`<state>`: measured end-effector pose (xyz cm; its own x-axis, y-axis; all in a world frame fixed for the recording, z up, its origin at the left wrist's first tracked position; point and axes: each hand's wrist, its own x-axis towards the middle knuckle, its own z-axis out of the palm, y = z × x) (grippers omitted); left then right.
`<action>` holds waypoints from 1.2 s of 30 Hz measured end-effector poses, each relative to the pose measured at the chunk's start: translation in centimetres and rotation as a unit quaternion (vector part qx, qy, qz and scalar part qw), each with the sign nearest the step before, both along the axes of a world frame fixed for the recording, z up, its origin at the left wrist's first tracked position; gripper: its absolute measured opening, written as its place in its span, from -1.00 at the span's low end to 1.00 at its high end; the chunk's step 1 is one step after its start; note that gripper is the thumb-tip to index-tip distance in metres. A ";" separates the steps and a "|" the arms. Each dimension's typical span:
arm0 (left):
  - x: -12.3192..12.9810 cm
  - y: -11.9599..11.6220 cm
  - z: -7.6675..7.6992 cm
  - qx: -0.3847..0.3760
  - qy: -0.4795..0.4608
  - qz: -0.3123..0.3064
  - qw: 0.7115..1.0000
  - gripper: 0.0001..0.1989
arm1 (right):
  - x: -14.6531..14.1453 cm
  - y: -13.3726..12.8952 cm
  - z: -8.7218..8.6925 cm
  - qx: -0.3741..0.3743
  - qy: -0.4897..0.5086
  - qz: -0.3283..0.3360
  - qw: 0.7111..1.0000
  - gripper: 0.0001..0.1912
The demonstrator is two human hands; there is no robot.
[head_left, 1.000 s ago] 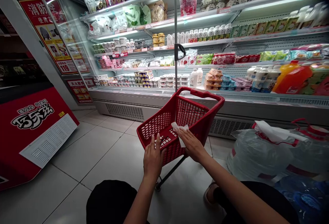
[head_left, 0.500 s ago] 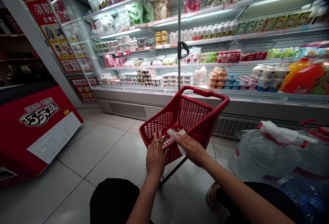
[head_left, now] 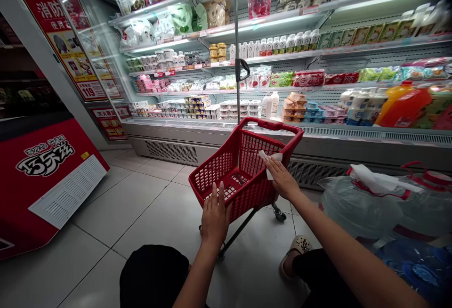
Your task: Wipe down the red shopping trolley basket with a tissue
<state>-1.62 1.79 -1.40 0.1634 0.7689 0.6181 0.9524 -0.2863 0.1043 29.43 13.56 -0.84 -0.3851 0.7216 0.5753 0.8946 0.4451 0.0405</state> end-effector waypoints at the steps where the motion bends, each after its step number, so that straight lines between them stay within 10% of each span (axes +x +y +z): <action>1: 0.3 -0.1 0.0 0.004 0.003 0.000 1.000 -0.20 | -0.1 0.4 0.0 -0.008 0.007 0.005 1.000 0.08; 13: 3.0 -1.4 -0.3 -0.006 -0.044 -0.061 0.997 -0.11 | -11.6 -9.4 -1.7 -0.090 0.036 0.196 0.976 0.12; 23: -4.9 3.3 2.7 -0.144 0.118 -0.151 0.971 0.12 | -6.8 -7.2 -0.5 -0.132 0.030 0.167 0.977 0.14; 28: -2.6 4.1 1.5 -0.112 0.121 -0.117 0.979 0.04 | -7.9 -6.7 -1.6 -0.111 0.071 0.091 0.987 0.11; 36: 2.8 3.2 -0.3 -0.037 0.077 -0.066 0.994 -0.06 | -9.6 -12.9 -2.7 -0.067 0.040 0.093 0.993 0.16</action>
<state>1.17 4.98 -1.69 0.3541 0.7772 0.5202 0.9137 -0.4062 -0.0151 19.78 0.65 -3.52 -0.4753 0.7152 0.5124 0.7947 0.5990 -0.0988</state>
